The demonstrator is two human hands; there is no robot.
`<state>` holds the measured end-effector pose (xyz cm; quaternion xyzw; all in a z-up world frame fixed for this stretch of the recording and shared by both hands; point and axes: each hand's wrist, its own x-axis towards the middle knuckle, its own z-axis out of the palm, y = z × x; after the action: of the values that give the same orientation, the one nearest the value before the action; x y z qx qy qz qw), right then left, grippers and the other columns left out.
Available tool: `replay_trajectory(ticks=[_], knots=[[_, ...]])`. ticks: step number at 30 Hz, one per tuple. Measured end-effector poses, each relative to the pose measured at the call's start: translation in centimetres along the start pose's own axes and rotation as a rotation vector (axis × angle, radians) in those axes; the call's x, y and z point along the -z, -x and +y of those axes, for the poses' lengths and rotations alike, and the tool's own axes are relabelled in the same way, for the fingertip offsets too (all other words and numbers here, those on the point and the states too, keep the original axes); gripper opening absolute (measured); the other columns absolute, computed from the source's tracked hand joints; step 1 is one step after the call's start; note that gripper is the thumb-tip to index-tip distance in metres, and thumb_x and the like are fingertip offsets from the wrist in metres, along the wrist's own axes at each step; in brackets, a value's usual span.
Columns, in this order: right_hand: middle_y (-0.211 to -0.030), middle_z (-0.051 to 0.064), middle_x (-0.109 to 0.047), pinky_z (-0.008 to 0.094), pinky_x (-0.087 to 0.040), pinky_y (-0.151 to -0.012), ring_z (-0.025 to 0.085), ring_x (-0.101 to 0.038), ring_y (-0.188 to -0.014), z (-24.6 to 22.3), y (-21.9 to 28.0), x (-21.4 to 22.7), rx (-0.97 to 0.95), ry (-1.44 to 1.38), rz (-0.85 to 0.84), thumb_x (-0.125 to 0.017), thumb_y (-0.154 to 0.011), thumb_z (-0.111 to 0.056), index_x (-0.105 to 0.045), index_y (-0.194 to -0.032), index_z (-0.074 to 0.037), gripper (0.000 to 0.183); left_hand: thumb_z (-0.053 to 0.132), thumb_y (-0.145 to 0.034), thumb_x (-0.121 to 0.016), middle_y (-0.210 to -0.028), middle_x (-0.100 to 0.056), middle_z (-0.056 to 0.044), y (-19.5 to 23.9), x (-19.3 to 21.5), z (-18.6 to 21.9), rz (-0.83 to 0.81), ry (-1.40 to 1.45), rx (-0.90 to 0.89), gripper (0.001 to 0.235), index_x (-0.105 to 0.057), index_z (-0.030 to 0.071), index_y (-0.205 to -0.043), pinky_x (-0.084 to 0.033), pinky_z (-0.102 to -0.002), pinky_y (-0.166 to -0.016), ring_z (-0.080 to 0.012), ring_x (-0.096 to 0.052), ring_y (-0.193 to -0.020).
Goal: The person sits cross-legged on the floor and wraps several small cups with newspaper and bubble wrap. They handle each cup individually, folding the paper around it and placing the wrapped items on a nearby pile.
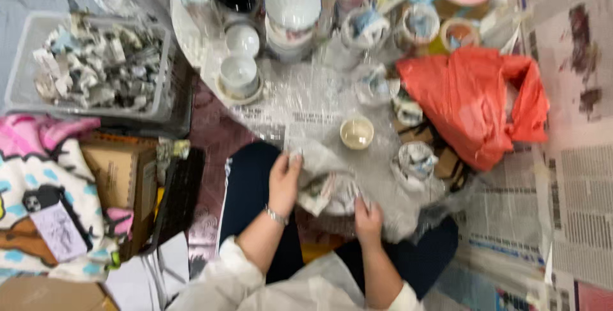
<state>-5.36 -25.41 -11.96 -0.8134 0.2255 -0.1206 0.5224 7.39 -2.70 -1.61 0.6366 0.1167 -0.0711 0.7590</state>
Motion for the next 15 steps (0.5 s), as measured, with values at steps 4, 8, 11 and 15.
replay_trajectory(ticks=[4, 8, 11, 15], knots=[[-0.125, 0.015, -0.063, 0.030, -0.058, -0.074, 0.016, -0.067, -0.089, -6.4, -0.9, 1.8, 0.074, -0.431, 0.000, -0.062, -0.097, -0.002, -0.047, -0.146, -0.004, 0.052, 0.021, -0.104, -0.061, -0.101, -0.071, 0.000, -1.5, -0.2, 2.7, -0.074, 0.084, -0.104, 0.025, -0.067, 0.000, -0.116, -0.052, -0.023, -0.079, -0.0052, -0.062, -0.090], [-0.133, 0.011, -0.056, 0.026, -0.054, -0.071, 0.014, -0.061, -0.097, -13.9, -0.1, 3.4, 0.682, -0.181, 0.295, -0.066, -0.096, 0.002, -0.052, -0.143, -0.010, 0.050, 0.019, -0.104, -0.061, -0.095, -0.072, 0.000, 0.0, -1.9, 4.9, -0.178, 0.005, -0.153, 0.024, -0.068, 0.001, -0.117, -0.051, -0.020, -0.071, -0.0030, -0.061, -0.082], [-0.132, 0.021, -0.052, 0.049, -0.049, -0.097, 0.036, -0.055, -0.119, -17.9, 0.0, 2.8, 0.863, 0.425, 0.201, -0.077, -0.076, -0.019, -0.044, -0.139, -0.004, 0.072, 0.016, -0.101, -0.065, -0.084, -0.070, -0.002, 2.2, -3.3, 5.9, -0.224, -0.089, -0.104, 0.022, -0.070, 0.001, -0.117, -0.048, -0.021, -0.062, -0.0037, -0.058, -0.071], [-0.135, 0.018, -0.059, 0.041, -0.053, -0.101, 0.028, -0.063, -0.118, -19.1, -0.1, 1.8, 0.384, 0.173, -0.019, -0.074, -0.089, -0.005, -0.054, -0.138, -0.002, 0.053, 0.013, -0.105, -0.062, -0.100, -0.069, -0.001, 4.8, -2.8, 5.9, -0.290, 0.182, -0.132, 0.020, -0.069, 0.001, -0.119, -0.050, -0.022, -0.076, -0.0048, -0.059, -0.087]])
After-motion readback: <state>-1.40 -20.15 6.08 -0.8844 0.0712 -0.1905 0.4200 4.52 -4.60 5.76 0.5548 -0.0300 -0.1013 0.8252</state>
